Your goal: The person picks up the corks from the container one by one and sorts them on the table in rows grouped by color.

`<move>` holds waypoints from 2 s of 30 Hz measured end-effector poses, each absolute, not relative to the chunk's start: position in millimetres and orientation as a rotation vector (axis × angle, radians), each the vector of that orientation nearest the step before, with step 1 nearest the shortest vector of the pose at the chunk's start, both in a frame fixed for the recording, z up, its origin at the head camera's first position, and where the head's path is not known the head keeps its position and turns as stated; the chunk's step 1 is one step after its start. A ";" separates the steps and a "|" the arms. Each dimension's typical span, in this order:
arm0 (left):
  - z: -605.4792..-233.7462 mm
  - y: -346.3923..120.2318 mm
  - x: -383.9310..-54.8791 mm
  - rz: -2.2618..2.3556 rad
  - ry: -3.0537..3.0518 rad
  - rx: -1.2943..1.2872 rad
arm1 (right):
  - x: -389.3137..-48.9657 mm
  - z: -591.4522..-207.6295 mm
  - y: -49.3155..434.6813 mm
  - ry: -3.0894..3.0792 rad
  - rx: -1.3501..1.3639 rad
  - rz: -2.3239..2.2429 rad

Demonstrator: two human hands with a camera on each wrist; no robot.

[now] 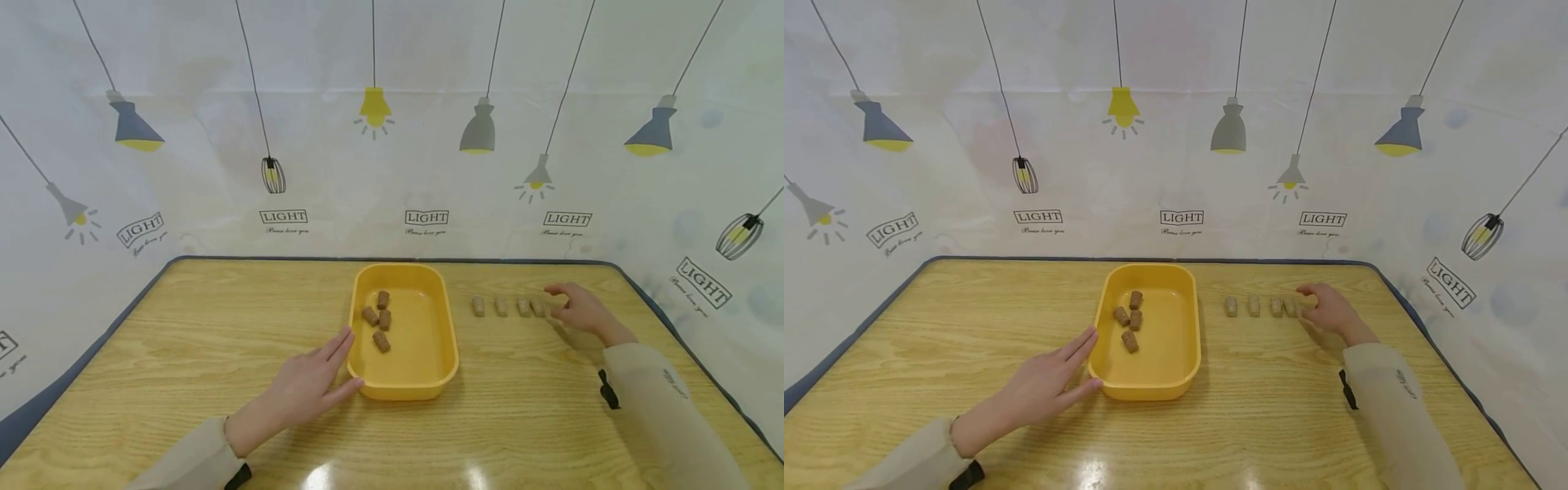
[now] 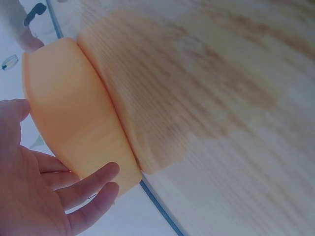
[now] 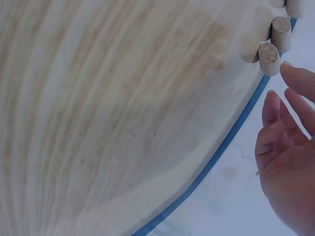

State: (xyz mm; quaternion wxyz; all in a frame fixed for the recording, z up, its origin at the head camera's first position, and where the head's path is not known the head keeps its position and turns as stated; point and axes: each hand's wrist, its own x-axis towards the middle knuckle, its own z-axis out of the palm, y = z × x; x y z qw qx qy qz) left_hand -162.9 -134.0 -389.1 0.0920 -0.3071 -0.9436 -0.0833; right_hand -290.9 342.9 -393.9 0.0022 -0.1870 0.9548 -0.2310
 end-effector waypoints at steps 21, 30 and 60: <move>-390.7 -134.4 -161.7 -0.254 -2.790 -0.910 | -294.0 -404.6 337.9 3.003 -0.529 -0.657; -390.3 -134.6 -161.9 -0.261 -2.791 -0.910 | -293.8 -401.5 336.4 3.013 -0.513 -0.645; -389.4 -135.2 -164.1 -0.278 -2.785 -0.921 | -315.0 -318.8 228.9 2.954 -0.822 -0.836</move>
